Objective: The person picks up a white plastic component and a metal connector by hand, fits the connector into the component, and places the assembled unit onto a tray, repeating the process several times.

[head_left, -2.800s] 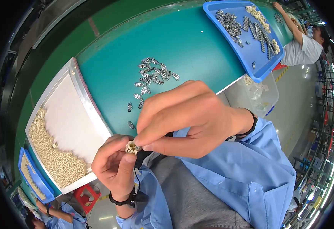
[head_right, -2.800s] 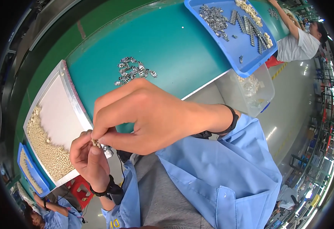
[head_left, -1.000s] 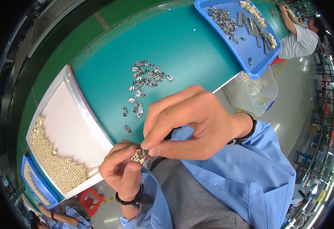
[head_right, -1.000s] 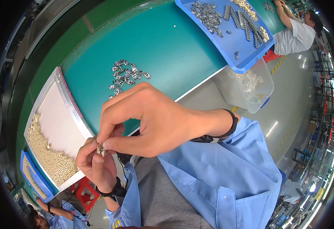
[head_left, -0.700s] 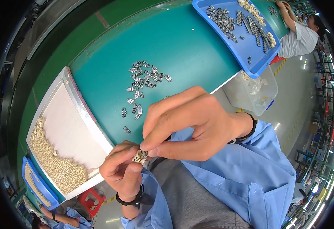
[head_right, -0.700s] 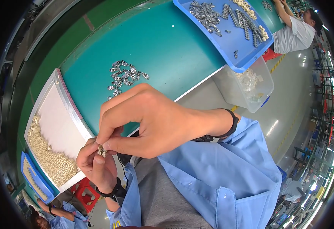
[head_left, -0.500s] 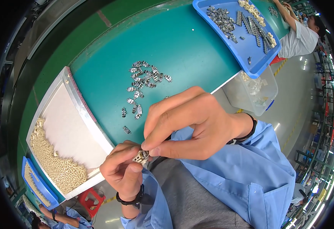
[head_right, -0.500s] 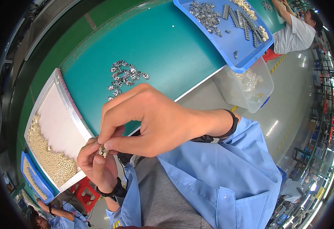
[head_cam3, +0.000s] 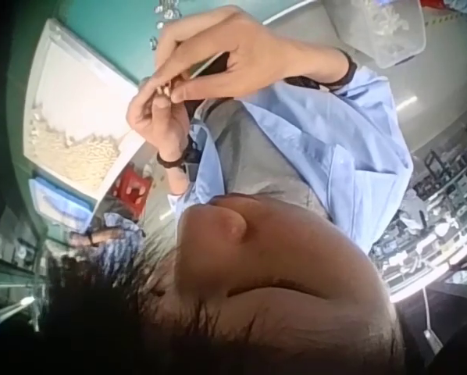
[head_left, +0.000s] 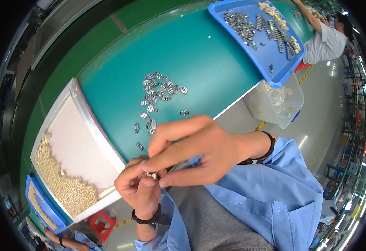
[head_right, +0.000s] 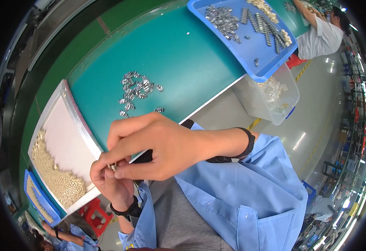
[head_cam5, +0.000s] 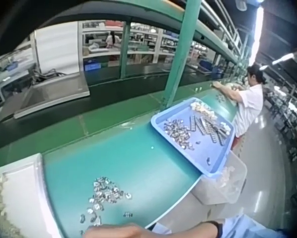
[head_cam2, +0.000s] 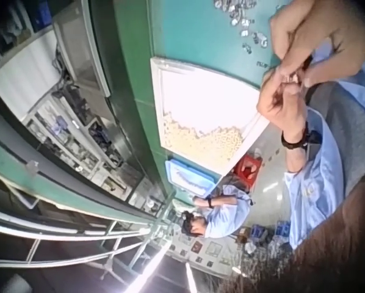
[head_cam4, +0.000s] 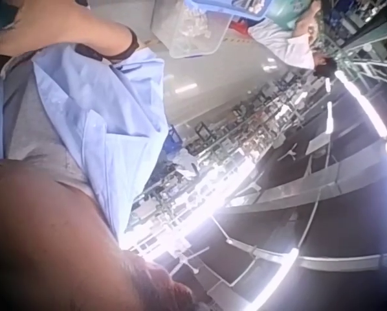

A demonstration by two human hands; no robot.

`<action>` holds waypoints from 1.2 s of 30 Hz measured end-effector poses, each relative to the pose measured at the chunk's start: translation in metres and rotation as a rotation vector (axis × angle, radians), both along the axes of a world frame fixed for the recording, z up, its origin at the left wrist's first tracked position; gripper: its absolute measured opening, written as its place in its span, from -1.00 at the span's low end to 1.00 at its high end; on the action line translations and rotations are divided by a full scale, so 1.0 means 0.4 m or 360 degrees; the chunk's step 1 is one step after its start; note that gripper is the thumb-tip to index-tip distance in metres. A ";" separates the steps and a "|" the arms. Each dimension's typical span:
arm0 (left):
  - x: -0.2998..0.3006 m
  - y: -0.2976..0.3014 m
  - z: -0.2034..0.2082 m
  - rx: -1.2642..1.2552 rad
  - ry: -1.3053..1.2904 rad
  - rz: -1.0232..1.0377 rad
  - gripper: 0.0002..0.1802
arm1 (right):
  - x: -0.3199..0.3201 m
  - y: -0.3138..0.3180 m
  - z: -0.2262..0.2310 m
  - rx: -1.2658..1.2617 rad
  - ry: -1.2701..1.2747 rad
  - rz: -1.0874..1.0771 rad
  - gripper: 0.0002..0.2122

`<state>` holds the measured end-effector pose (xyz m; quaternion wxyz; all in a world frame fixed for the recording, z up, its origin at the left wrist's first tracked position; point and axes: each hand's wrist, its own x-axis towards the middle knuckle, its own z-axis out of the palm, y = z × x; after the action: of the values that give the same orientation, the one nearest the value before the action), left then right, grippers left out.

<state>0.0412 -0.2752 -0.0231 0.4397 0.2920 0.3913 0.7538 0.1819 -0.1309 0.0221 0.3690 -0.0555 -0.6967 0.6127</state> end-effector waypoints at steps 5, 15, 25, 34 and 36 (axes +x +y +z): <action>0.002 0.039 -0.028 -0.0085 0.0195 0.0032 -0.59 | -0.001 0.092 0.002 0.0058 -0.0148 0.0091 -0.81; -0.030 0.144 0.009 -0.0283 0.0635 -0.0018 -0.67 | -0.173 0.698 -0.100 0.0778 -0.0949 -0.1008 -0.79; -0.103 0.178 0.008 -0.0496 0.1846 0.0051 -0.80 | -0.253 0.799 -0.253 0.1159 -0.1275 -0.1038 -0.76; -0.215 0.085 0.045 -0.0770 0.2061 0.0563 -0.85 | -0.091 0.431 -0.177 0.0791 -0.1329 -0.0184 -0.82; -0.271 0.032 0.064 -0.1013 0.1930 0.0789 -0.84 | -0.083 0.371 -0.216 0.0900 -0.1087 -0.0333 -0.85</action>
<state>-0.0674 -0.2626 0.0025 0.0255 0.4192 0.8211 0.3866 0.1487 0.0177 -0.0642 0.1788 -0.2215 -0.9091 0.3043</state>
